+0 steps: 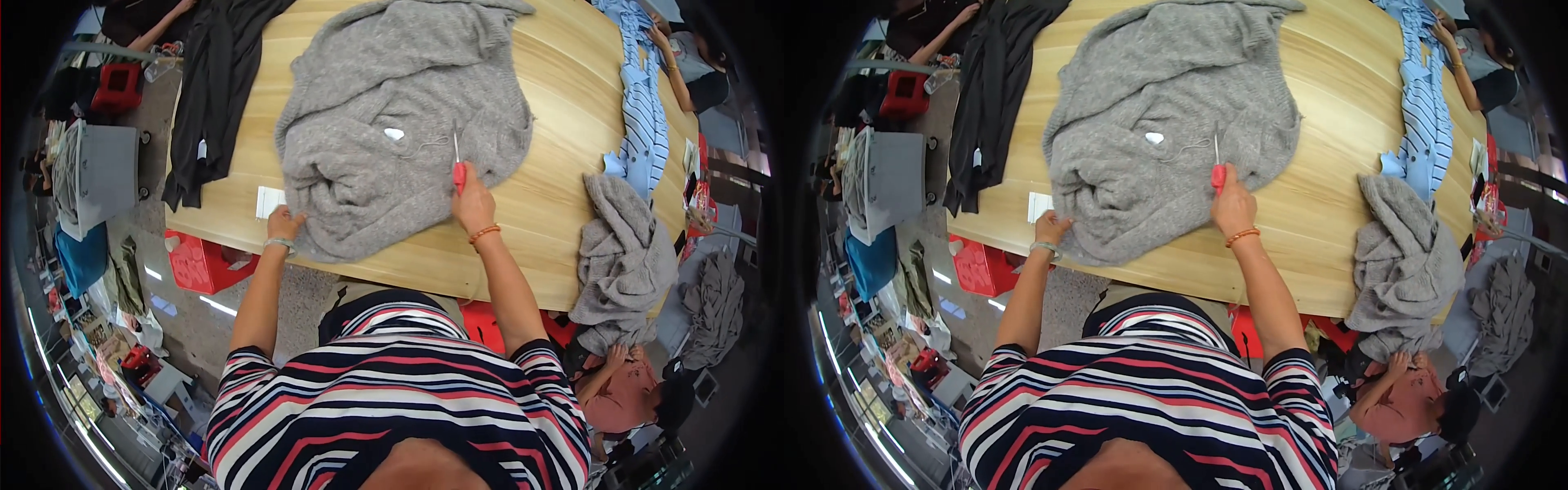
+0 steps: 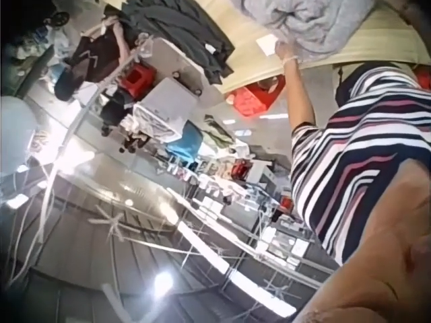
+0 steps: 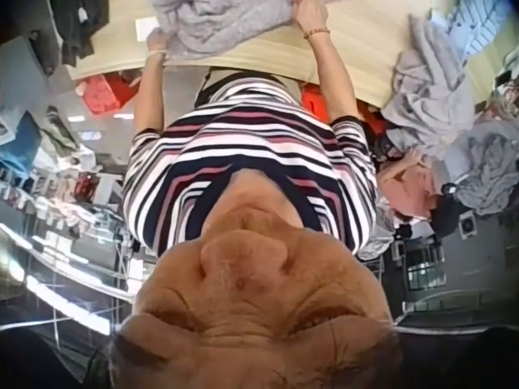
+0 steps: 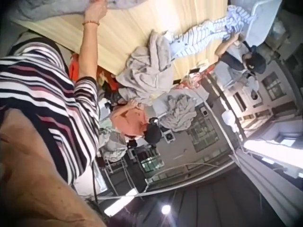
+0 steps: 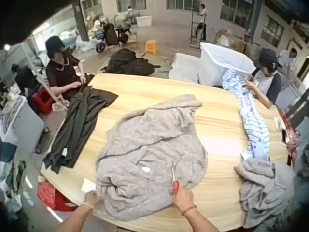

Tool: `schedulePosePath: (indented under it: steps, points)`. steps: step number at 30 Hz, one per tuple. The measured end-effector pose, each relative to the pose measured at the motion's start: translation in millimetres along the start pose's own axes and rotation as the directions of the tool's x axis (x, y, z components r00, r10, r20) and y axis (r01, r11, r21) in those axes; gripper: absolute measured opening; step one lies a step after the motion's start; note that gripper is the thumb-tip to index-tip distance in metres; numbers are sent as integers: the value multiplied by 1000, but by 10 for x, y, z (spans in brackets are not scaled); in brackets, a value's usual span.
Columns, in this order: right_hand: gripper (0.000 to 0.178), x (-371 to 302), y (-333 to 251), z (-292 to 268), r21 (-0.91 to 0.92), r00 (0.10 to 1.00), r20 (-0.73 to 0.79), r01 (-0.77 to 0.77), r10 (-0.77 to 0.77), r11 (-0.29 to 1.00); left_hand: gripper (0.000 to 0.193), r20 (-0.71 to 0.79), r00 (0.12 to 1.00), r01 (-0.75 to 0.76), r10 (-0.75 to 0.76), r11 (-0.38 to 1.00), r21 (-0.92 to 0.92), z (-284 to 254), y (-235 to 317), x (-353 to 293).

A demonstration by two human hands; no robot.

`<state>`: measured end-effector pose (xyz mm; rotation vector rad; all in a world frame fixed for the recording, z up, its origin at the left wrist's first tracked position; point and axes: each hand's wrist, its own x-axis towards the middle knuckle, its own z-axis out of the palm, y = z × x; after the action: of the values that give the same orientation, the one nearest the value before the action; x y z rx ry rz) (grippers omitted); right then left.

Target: Trimming loose threads from garments using a pair of thread snips at a factory workbench.

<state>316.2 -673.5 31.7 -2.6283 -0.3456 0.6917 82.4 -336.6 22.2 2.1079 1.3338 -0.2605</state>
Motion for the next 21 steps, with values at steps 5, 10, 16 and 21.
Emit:
schedulePosePath:
  steps: [5,10,16,21]
  points:
    - [62,-216,440,-645,93,979,-204,16,3,996,29,333,916,234,222,376,-897,-371,417,-249]
    - [54,-195,811,-1623,178,901,-431,35,46,983,33,101,920,36,380,176,-984,-773,1551,218]
    - [54,-105,1037,-1406,-4,899,-436,-48,42,999,42,159,944,67,289,305,-950,-55,2354,880]
    - [56,-324,585,-1280,260,982,-188,33,17,965,63,-359,411,-857,838,490,162,419,2649,521]
